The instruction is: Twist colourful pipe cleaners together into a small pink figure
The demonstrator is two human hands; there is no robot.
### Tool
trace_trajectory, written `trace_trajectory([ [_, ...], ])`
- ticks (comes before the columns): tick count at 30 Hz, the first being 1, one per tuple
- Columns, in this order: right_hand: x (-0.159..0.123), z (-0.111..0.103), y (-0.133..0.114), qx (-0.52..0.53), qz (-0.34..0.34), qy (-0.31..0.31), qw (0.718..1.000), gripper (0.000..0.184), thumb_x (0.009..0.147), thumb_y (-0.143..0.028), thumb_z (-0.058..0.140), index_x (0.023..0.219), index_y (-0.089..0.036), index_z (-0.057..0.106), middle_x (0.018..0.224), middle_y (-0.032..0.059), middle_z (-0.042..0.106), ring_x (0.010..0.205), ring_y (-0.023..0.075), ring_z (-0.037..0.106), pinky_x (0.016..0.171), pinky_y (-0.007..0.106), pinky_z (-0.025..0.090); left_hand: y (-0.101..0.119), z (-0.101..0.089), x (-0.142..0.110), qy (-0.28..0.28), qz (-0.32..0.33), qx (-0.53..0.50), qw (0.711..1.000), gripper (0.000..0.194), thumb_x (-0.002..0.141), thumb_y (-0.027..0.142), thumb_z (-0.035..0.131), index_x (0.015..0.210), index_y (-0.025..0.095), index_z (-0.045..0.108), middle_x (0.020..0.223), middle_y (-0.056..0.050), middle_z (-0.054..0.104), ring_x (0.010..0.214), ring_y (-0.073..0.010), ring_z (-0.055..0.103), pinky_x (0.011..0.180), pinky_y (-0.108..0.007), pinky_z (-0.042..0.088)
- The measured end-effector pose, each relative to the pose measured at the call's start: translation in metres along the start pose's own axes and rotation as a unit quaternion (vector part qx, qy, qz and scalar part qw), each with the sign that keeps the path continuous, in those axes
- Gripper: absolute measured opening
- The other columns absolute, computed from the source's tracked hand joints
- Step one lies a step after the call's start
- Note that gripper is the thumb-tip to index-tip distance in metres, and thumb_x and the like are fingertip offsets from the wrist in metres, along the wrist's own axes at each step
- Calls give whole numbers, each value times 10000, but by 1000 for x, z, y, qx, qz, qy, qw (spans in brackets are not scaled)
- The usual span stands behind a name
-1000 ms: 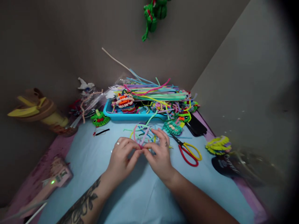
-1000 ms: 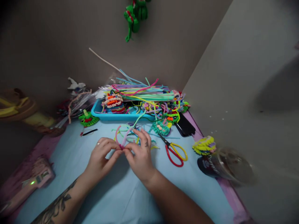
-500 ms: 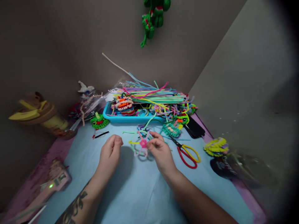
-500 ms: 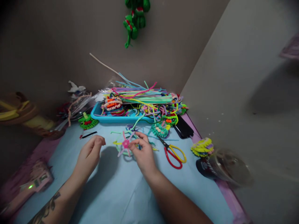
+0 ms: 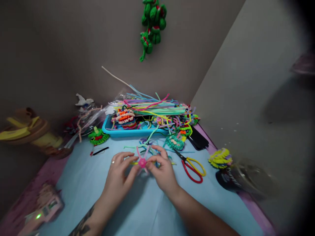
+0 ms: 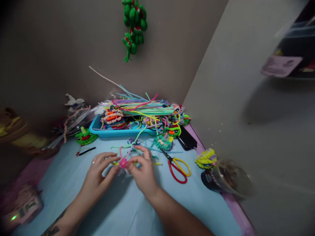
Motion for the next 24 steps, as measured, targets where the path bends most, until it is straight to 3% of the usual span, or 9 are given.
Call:
trace_trajectory([
  [3,-1,2,0,-25,-29,-10,999,91,768,-257,690,682,-230,701,1242,61,516,1227,250,442,1024,390,321,0,5,1,-58,-30,-67,996,125,833,295,601,816,226,704,881,-53,663,940,-219,571,858,-353,422],
  [6,-2,2,5,-22,-44,-2,999,82,792,-309,669,825,-244,706,1266,70,504,1223,257,449,1032,412,330,1,5,4,-75,-85,-124,986,179,827,317,593,730,220,707,811,-49,660,890,-215,579,826,-331,425],
  [10,1,-7,11,-31,-63,38,997,236,846,-323,599,1065,-241,628,1278,92,500,1199,234,483,1018,401,375,-3,-2,7,-62,-171,-196,964,252,821,376,585,678,196,687,784,-46,638,815,-200,578,776,-298,414],
  [14,32,-21,-3,-142,-127,68,979,157,865,-257,550,990,-213,634,1108,87,596,1076,220,546,953,381,419,-13,-9,8,-26,-262,-291,920,316,808,444,595,643,177,631,735,-21,604,738,-169,538,701,-254,392],
  [17,80,-19,-25,-304,-177,5,936,148,850,-247,570,964,-201,652,1054,78,647,1047,237,537,935,374,415,-19,-10,7,-11,-301,-347,888,311,773,459,635,664,168,644,729,-13,619,744,-161,527,706,-237,381],
  [20,138,-10,-36,-523,-131,-29,842,229,918,-271,471,1082,-211,620,1107,70,657,1074,239,514,920,355,403,-20,-9,7,-7,-309,-375,874,320,766,463,645,664,159,648,716,-10,621,735,-152,516,701,-230,368],
  [24,190,10,-32,-584,-127,-62,799,228,877,-260,537,1053,-150,630,1078,141,667,1045,292,526,832,366,411,-24,-8,6,1,-312,-394,865,328,760,467,645,667,153,650,694,-12,613,699,-148,501,676,-237,360],
])
Point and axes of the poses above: each hand's wrist, its own x-axis towards the middle knuckle, its own z-axis out of the palm, y = z × x, the point moved 3 cm from there along x, towards the middle knuckle
